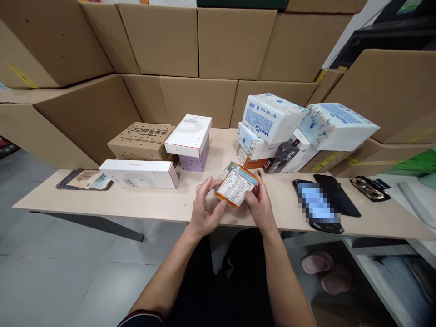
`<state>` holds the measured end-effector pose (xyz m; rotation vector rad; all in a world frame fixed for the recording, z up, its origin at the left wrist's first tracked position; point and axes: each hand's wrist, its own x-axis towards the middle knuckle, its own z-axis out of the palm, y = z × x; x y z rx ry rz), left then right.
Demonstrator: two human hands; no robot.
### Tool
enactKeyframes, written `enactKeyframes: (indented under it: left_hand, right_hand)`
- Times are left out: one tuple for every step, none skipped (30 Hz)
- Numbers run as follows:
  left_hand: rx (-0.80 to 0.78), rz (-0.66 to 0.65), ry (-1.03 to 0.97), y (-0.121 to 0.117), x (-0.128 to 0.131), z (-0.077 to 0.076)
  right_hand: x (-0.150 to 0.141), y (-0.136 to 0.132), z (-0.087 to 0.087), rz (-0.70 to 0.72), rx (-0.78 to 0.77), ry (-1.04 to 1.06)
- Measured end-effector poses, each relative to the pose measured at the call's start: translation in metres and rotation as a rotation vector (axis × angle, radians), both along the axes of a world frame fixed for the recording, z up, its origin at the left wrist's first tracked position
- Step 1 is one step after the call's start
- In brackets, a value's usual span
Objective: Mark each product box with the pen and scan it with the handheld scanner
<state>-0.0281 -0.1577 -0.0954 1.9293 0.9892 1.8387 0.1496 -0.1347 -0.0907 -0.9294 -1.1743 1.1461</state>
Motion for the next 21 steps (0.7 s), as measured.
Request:
enactKeyframes:
  left_hand:
    - [-0.029,-0.027,-0.058,0.001,0.000,-0.001]
    - [-0.052,-0.042,-0.099,0.001,-0.001,-0.002]
    - [-0.067,-0.050,-0.120,0.002,-0.001,-0.003]
    - [-0.077,-0.053,-0.125,0.004,-0.001,-0.004]
    - [-0.085,-0.050,-0.121,0.005,-0.001,-0.005]
    - [-0.096,-0.038,-0.116,0.006,-0.001,-0.005]
    - [-0.120,-0.015,-0.120,0.008,0.000,-0.006]
    - [-0.163,0.017,-0.140,0.009,0.000,-0.006]
    - [-0.228,0.044,-0.177,0.011,0.002,-0.005]
    - [-0.309,0.048,-0.223,0.012,0.003,-0.005]
    - [-0.393,0.019,-0.273,0.013,0.004,-0.003]
    - [-0.469,-0.036,-0.317,0.014,0.006,-0.002]
    - [-0.525,-0.097,-0.349,0.014,0.007,0.000]
    - [-0.552,-0.150,-0.368,0.014,0.008,0.001]
    - [-0.554,-0.179,-0.377,0.014,0.009,0.002]
    - [-0.538,-0.179,-0.381,0.013,0.010,0.002]
    - [-0.512,-0.156,-0.383,0.013,0.010,0.003]
    - [-0.480,-0.124,-0.385,0.012,0.011,0.002]
    - [-0.448,-0.093,-0.384,0.011,0.010,0.002]
    - [-0.419,-0.063,-0.381,0.010,0.010,0.001]
    - [-0.393,-0.038,-0.376,0.010,0.009,0.000]
  right_hand:
    - [0.001,0.000,0.000,0.008,0.006,-0.006]
    - [0.002,0.000,0.000,0.014,0.012,-0.027]
    - [0.003,0.000,-0.001,0.012,0.017,-0.061]
    - [0.004,0.001,-0.001,0.000,0.022,-0.099]
    - [0.005,0.001,-0.001,-0.023,0.028,-0.134]
    - [0.005,0.001,-0.002,-0.055,0.036,-0.157]
    - [0.004,0.002,-0.002,-0.095,0.043,-0.165]
    - [0.004,0.002,-0.002,-0.139,0.051,-0.160]
    - [0.003,0.002,-0.002,-0.178,0.057,-0.150]
    - [0.002,0.002,-0.003,-0.206,0.062,-0.141]
    - [0.001,0.001,-0.004,-0.225,0.070,-0.134]
    - [0.001,0.001,-0.004,-0.237,0.078,-0.132]
    - [0.001,0.000,-0.005,-0.249,0.088,-0.138]
    - [0.001,0.000,-0.006,-0.268,0.103,-0.155]
    - [0.002,0.000,-0.007,-0.290,0.125,-0.186]
    - [0.003,0.000,-0.007,-0.308,0.159,-0.228]
    - [0.004,0.000,-0.007,-0.310,0.198,-0.277]
    - [0.006,0.000,-0.007,-0.296,0.240,-0.330]
    - [0.006,0.000,-0.006,-0.269,0.276,-0.380]
    - [0.007,0.000,-0.006,-0.233,0.297,-0.426]
    - [0.007,0.000,-0.005,-0.199,0.301,-0.465]
